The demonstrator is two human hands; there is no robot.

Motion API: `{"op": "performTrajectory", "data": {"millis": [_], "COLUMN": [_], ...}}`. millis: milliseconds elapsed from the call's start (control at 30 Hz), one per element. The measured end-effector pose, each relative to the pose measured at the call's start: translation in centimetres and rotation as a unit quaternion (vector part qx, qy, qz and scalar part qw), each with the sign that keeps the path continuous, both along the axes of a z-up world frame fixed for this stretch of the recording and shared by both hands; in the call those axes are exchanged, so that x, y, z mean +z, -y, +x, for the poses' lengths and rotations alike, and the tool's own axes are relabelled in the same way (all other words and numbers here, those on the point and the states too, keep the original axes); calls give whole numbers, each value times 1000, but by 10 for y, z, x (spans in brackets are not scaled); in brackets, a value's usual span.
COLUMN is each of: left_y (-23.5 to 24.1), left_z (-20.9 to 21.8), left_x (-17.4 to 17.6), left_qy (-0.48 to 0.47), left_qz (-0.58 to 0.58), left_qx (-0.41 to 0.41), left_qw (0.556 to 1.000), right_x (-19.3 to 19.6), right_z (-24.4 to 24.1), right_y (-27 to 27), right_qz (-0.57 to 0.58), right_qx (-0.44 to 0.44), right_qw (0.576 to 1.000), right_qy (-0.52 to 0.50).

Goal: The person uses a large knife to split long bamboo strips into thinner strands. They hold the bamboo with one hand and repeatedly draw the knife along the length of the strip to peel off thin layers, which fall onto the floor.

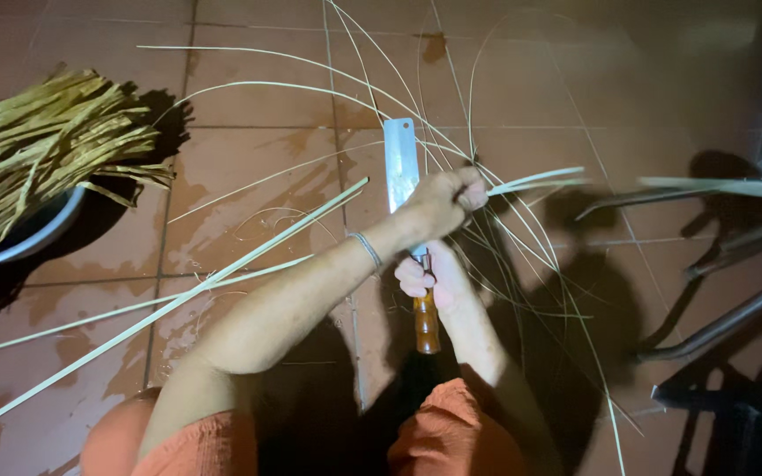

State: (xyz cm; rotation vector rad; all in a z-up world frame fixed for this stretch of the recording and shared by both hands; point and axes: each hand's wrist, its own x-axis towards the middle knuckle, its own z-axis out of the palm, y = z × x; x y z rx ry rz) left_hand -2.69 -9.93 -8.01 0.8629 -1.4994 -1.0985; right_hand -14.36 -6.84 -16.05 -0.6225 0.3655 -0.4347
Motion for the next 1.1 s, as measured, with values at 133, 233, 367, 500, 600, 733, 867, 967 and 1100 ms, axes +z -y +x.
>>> {"op": "performTrajectory", "data": {"millis": [133,233,367,500,600,733,867,967,1100], "left_y": [13,8,-1,-20,-33,-51,-69,-80,-92], "left_z": [12,26,52,78,99,129,169,208,263], "left_x": [-10,-14,-12,-11,-6,4,15,25,31], "left_qy": [-72,-164,-212,-272,-314,-347,-376,-393,-394], "left_qz": [138,131,142,135,128,103,84,37,10], "left_qx": [-17,-59,-30,-21,-17,-14,35,60,126], "left_qw": [988,976,966,953,940,932,922,917,910], "right_x": [-5,-9,-16,-20,-23,-34,-53,-69,-85], "right_z": [-1,-3,-3,-1,-5,-13,-29,-46,-64], "right_y": [5,11,15,17,18,27,37,47,61], "right_qz": [5,9,15,53,29,-16,-29,9,33], "right_qx": [1,0,-6,-24,-50,-46,-93,-107,-148], "right_qw": [1000,1000,1000,998,998,999,994,993,984], "right_qy": [-5,-10,-20,-24,-37,-8,-52,-49,-98]}}
